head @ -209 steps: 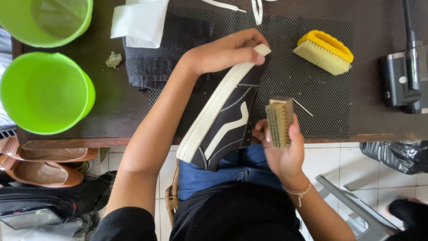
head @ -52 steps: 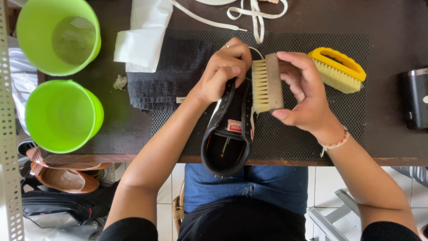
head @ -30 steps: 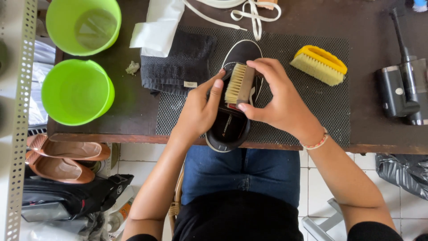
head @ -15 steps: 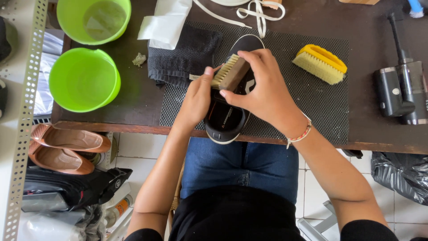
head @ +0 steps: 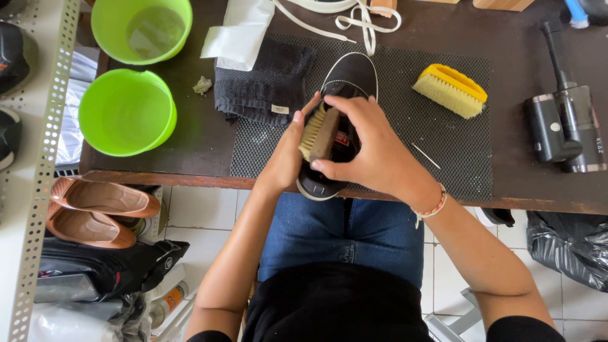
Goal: The person scrubs a black sneaker with a small brush, focusing on the upper, sides, and sole. They then use a thin metal tool to scrape the white midsole and wipe the shoe with a cloth.
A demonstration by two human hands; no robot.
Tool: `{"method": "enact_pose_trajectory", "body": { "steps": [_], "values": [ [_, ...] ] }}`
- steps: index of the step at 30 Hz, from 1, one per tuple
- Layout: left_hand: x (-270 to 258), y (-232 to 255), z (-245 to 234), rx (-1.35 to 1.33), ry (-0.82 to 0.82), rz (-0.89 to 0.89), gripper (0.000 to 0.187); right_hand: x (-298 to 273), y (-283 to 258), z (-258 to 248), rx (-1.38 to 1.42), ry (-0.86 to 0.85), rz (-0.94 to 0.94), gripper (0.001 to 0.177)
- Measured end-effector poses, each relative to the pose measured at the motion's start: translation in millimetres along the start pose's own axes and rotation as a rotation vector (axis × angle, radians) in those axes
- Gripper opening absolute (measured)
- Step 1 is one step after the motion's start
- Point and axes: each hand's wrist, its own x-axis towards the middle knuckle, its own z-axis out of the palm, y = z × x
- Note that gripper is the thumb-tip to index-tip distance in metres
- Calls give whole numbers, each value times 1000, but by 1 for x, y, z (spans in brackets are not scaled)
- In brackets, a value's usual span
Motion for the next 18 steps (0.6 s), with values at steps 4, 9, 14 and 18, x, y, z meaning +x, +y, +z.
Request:
{"method": "enact_pose_trajectory", "body": {
  "steps": [4, 9, 14, 18],
  "values": [
    [-4, 9, 5, 110, -13, 11, 75, -2, 16, -1, -65, -19, 120, 84],
    [-5, 6, 0, 146, -26, -42, 66, 1, 14, -1, -179, 85, 108, 81],
    [-7, -18, -15, 191, -141, 112, 75, -12, 35, 4, 184, -71, 161, 95],
    [-6, -23, -14, 167, -151, 138, 80, -7, 36, 8, -8, 84, 152, 90]
  ]
}}
